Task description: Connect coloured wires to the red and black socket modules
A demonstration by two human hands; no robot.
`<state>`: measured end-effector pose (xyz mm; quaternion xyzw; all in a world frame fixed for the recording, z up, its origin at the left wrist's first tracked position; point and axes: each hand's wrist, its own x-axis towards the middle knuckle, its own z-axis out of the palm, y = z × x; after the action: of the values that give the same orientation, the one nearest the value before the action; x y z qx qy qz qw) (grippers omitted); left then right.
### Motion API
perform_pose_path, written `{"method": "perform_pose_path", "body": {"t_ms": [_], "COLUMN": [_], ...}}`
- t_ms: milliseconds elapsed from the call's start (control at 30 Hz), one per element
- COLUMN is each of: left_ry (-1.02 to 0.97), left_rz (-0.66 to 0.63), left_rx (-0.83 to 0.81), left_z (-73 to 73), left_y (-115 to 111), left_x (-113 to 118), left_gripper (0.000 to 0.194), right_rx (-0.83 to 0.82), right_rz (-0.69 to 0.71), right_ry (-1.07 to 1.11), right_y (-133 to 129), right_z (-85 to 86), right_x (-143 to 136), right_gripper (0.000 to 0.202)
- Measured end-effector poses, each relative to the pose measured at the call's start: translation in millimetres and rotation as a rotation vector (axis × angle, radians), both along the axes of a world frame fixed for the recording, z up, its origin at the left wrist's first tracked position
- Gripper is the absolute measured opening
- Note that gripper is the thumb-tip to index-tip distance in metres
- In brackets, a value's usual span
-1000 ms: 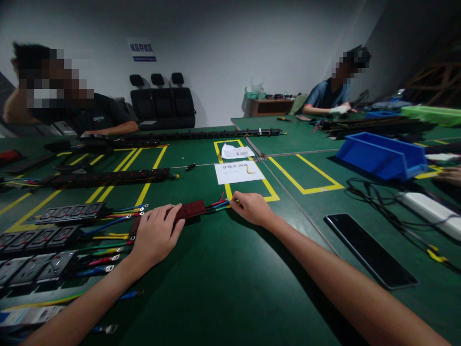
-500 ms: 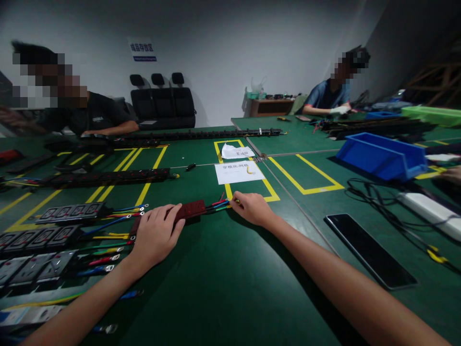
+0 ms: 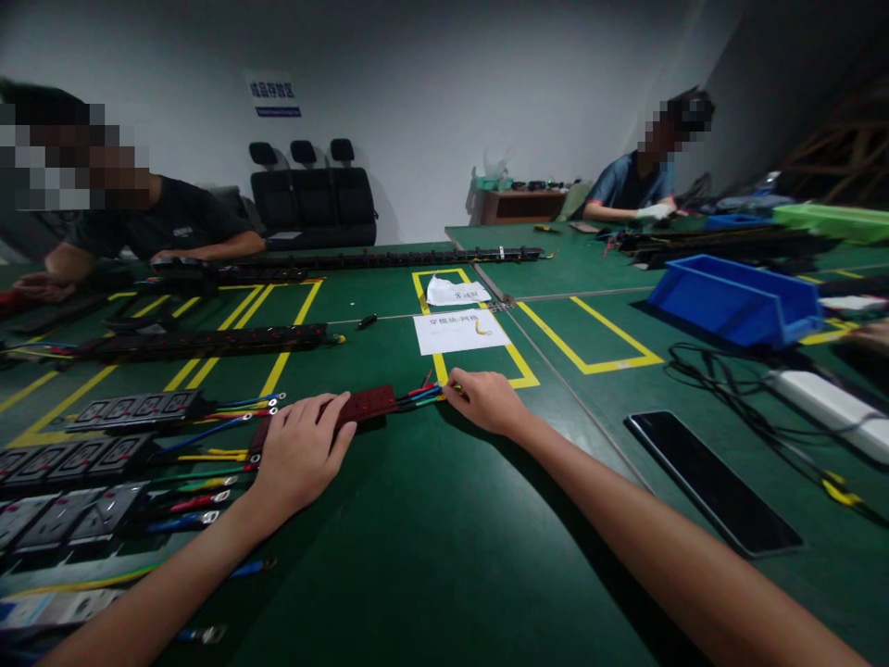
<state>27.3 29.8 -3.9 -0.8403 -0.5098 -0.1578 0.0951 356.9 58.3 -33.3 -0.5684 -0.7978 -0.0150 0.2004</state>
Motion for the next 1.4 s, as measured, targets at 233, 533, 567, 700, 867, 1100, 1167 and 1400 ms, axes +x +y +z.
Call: {"method": "perform_pose_path", "body": {"t_ms": [233,533,567,700,867,1100,1167,1400], "left_ry": [-0.016,-0.014,-0.014,-0.010,0.001,0.012,0.009,-0.013], "left_rz": [-0.005,0.001,0.003,0.004,0.009,0.003,0.004,0.006], "left_rx": [-0.015,-0.023,-0.022,-0.026,-0.025,-0.018,-0.022,-0.021], "left_z": [0.4,2.3,2.5,3.2,4.0,3.4,3.0,3.0], "left_y": [0.2,-0.5,-0.5,-0.6,-1.2,-0.9,-0.6,-1.1], "left_x": [-0.5,-0.2,-0.2,0.1,1.2,0.7,0.3,0.3], "left_gripper": [0.053,0.053,0.053,0.053,0.052,0.053,0.053,0.052], "right_rx": [-0.008,-0.004,-0.007,-0.010,-0.012,-0.002,-0.007,-0.005], "right_rz": [0.008,0.017,0.016,0.018,0.013,0.015,0.017,0.019], "right_ry": [0.012,0.023,0.023,0.022,0.009,0.005,0.008,0.014], "right_y": [-0.2,-0.8,-0.9,-0.9,-0.3,-0.4,-0.7,-0.1], "right_z": [0.1,1.2,1.5,2.3,1.2,0.8,1.6,1.0], "right_x": [0.4,-0.2,-0.3,-0.4,0.3,0.5,0.1,0.6], "right_gripper": [0.026,0.026,0.025,0.025,0.026,0.027,0.027,0.026]}}
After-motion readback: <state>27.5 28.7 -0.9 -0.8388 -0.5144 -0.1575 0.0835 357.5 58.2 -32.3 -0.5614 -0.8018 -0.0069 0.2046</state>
